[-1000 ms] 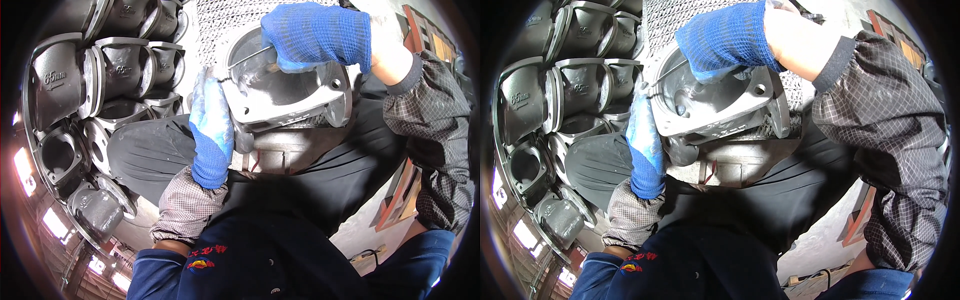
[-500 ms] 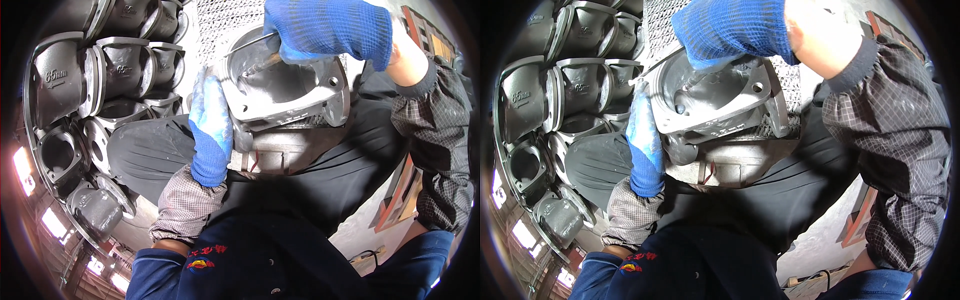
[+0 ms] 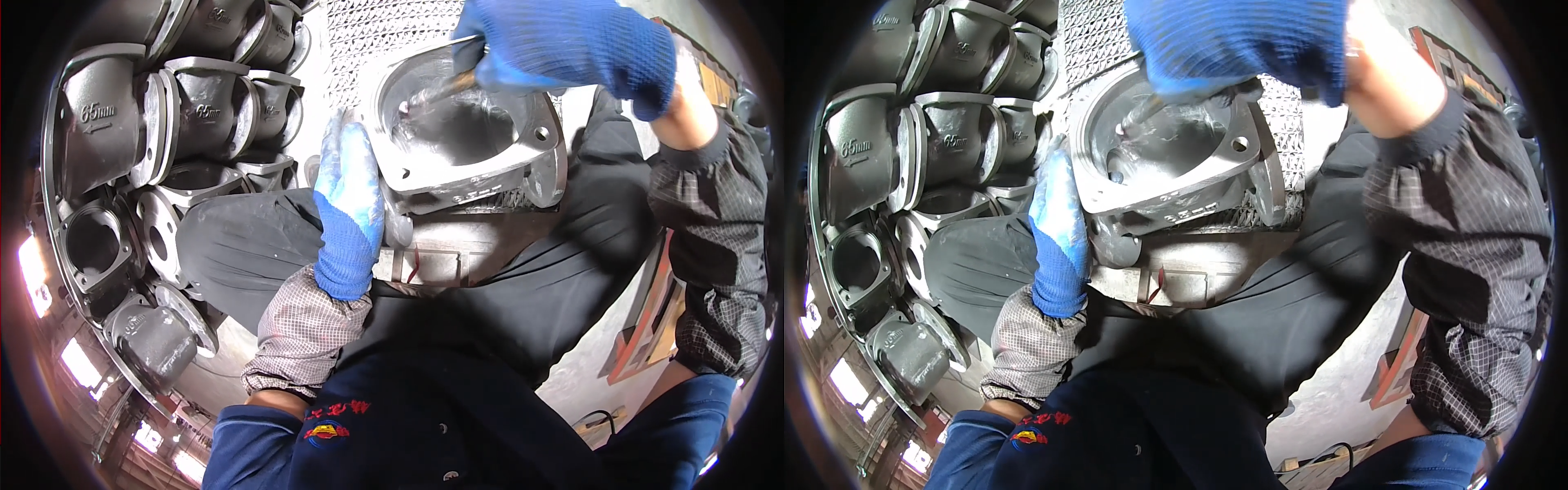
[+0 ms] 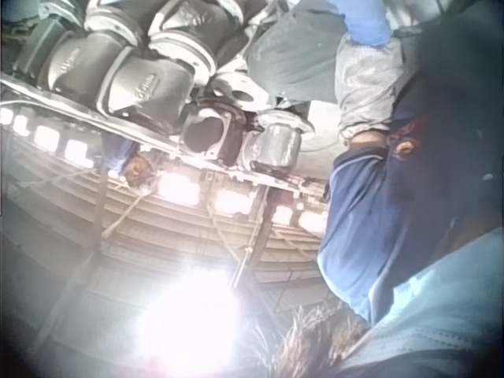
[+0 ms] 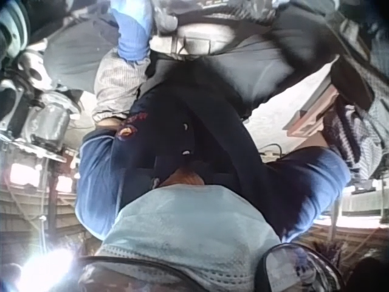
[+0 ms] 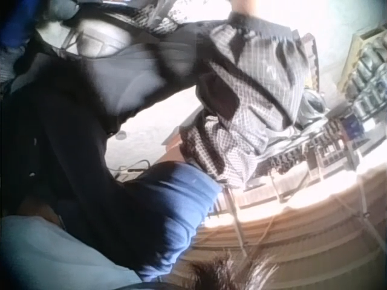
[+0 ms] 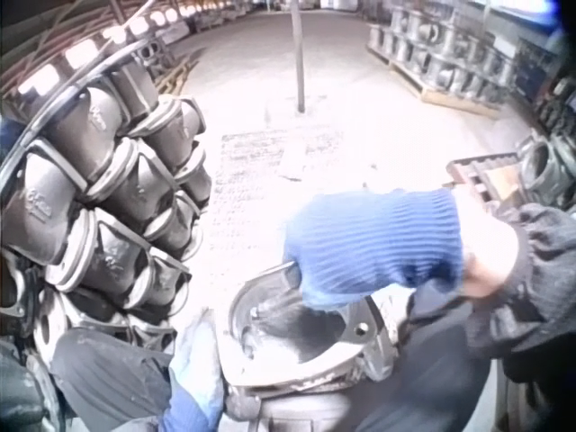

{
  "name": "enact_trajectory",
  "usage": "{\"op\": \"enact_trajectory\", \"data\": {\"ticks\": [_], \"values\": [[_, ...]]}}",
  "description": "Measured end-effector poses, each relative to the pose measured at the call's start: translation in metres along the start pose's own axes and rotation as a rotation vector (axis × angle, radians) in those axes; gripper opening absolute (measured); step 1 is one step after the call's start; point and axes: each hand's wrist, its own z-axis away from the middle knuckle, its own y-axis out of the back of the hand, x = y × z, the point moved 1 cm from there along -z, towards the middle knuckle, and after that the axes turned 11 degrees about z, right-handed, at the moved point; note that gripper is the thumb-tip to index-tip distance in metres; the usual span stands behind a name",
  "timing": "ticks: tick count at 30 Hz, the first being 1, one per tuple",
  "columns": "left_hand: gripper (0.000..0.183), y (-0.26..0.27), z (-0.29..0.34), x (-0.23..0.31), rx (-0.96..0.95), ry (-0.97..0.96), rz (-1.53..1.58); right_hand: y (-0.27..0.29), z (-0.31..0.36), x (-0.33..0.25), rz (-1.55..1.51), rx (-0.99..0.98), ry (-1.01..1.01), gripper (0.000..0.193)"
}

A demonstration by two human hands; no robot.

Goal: The person uses a handheld rotary tool to grind the internal and external edges of a metal pipe fitting. They use their hands to rotate the metal part and position the tool inside the opening and around the flange.

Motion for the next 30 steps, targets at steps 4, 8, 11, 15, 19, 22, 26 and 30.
{"op": "enact_trajectory", "data": {"ticks": [4,8,11,15,19,22,26,30], "values": [[0.046,-0.001,0.002,0.002,-0.06,-0.048,0.063,0.026,0.054,-0.027,-0.173,0.113,-0.333,0.03],[0.039,-0.008,-0.004,0.024,-0.02,-0.106,-0.07,0.009,0.112,-0.029,-0.749,0.38,-0.602,0.041],[0.043,-0.001,0.006,0.023,0.035,0.395,0.373,-0.02,0.121,-0.037,-0.816,0.594,-0.477,0.039],[0.047,-0.001,0.008,0.03,-0.027,0.598,0.49,-0.068,0.138,-0.028,-0.758,0.773,-0.533,0.037],[0.049,-0.007,0.015,0.017,-0.131,0.62,0.563,-0.112,0.116,-0.022,-0.966,0.813,-0.673,0.047],[0.058,-0.035,0.03,-0.014,0.034,0.481,0.853,-0.124,0.085,-0.045,-1.273,0.761,-1.148,0.034],[0.043,-0.026,0.025,-0.016,0.024,0.364,0.907,-0.153,0.072,-0.055,-1.319,1.003,-0.965,0.034],[0.033,-0.004,0.005,0.008,0.058,0.336,0.964,-0.16,0.054,-0.052,-1.194,1.085,-0.987,0.032]]}}
